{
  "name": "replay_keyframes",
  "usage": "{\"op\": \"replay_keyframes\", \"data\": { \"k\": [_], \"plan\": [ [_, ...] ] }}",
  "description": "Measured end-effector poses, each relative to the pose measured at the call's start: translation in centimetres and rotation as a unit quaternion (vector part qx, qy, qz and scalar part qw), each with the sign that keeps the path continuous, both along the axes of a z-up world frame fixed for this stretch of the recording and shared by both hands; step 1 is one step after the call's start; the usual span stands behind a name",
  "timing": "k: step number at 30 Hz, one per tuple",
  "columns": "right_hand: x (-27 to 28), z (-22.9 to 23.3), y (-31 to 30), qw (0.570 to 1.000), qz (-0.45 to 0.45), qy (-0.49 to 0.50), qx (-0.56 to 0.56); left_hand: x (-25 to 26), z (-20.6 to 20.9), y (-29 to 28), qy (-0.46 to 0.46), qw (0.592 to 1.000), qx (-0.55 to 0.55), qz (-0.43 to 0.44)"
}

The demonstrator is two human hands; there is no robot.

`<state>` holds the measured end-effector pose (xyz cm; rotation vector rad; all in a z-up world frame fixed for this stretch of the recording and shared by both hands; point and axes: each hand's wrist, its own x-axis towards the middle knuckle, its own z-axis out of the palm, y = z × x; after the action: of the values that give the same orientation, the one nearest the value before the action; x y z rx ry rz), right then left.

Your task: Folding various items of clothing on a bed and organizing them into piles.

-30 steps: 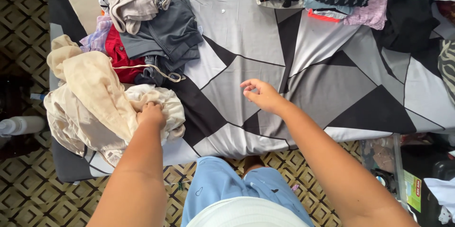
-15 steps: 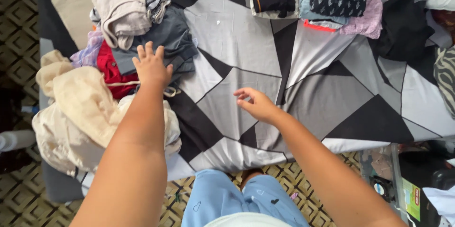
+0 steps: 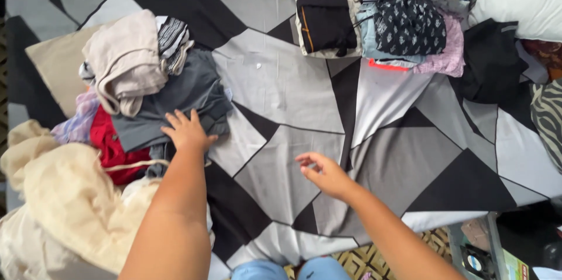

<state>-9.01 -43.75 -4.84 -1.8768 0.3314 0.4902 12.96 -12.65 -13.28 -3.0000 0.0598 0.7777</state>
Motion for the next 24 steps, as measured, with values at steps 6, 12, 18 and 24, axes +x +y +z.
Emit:
{"op": "replay_keyframes", "data": {
  "k": [6, 12, 18, 24],
  "plan": [
    [-0.9, -1.0, -1.0, 0.999, -0.004, 0.02, -0.048, 0.6, -9.4, 1.1, -0.187, 0.971, 0.131, -0.067],
    [-1.0, 0.1, -1.5, 0.998, -0.025, 0.046, -0.031, 4.1, -5.7, 1.8, -0.213, 0.969, -0.117, 0.03],
    [-1.0, 0.9, -2.3, 0.997, -0.05, 0.005, 0.057, 8.3, 4.5, 1.2, -0.344, 0.844, -0.407, 0.063],
    [1.4, 10.5, 2.0, 0.985, -0.062, -0.164, 0.01, 0.2, 30.0, -1.8, -0.187, 0.758, -0.621, -0.071]
  ]
}}
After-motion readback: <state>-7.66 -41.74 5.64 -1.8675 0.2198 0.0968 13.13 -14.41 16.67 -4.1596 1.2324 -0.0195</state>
